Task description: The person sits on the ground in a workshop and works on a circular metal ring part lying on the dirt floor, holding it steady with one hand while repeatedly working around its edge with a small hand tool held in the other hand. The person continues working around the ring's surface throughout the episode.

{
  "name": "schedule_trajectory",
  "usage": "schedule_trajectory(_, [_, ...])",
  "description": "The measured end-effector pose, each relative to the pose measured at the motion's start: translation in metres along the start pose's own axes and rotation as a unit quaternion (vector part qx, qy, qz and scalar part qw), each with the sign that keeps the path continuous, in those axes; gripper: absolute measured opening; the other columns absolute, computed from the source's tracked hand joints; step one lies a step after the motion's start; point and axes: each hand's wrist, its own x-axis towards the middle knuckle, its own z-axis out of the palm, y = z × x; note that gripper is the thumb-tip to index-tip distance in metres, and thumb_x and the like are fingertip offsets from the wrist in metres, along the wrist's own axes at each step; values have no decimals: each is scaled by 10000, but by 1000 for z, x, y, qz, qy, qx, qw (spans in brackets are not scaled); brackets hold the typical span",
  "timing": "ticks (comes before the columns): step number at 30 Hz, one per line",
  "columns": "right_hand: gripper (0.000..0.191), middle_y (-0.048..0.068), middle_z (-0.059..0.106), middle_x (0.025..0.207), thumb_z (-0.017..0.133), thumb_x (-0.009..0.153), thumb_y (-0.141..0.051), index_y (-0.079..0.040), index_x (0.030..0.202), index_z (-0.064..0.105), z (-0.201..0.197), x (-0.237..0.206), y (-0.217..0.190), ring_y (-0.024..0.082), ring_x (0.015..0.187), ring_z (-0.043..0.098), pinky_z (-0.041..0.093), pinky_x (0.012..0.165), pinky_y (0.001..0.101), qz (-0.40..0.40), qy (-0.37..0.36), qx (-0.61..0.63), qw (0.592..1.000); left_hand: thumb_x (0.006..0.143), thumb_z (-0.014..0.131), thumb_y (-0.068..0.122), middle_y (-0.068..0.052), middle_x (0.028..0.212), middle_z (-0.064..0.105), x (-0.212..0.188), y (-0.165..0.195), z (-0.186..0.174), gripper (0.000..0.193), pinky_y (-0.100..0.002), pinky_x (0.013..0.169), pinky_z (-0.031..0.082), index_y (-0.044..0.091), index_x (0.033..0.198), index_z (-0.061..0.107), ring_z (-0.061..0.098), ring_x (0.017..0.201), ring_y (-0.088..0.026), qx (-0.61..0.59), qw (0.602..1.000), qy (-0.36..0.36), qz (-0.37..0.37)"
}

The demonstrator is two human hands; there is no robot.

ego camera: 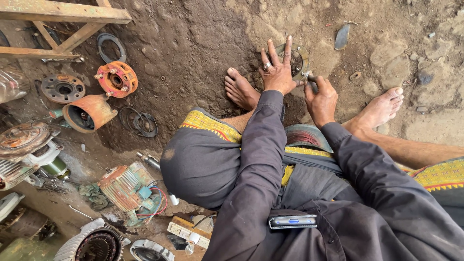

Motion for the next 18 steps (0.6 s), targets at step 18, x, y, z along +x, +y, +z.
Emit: schedule_trajectory(18, [130, 201, 670, 984, 704, 1042, -135, -39, 1131, 704, 12, 10, 9, 416, 855, 666, 524, 719, 483, -17, 34, -17, 999, 660, 949, 196, -244, 1679, -189, -4, -2, 5, 1446, -758, 1121, 316, 455, 1532, -175, -42, 1551, -544, -5, 999, 35, 15])
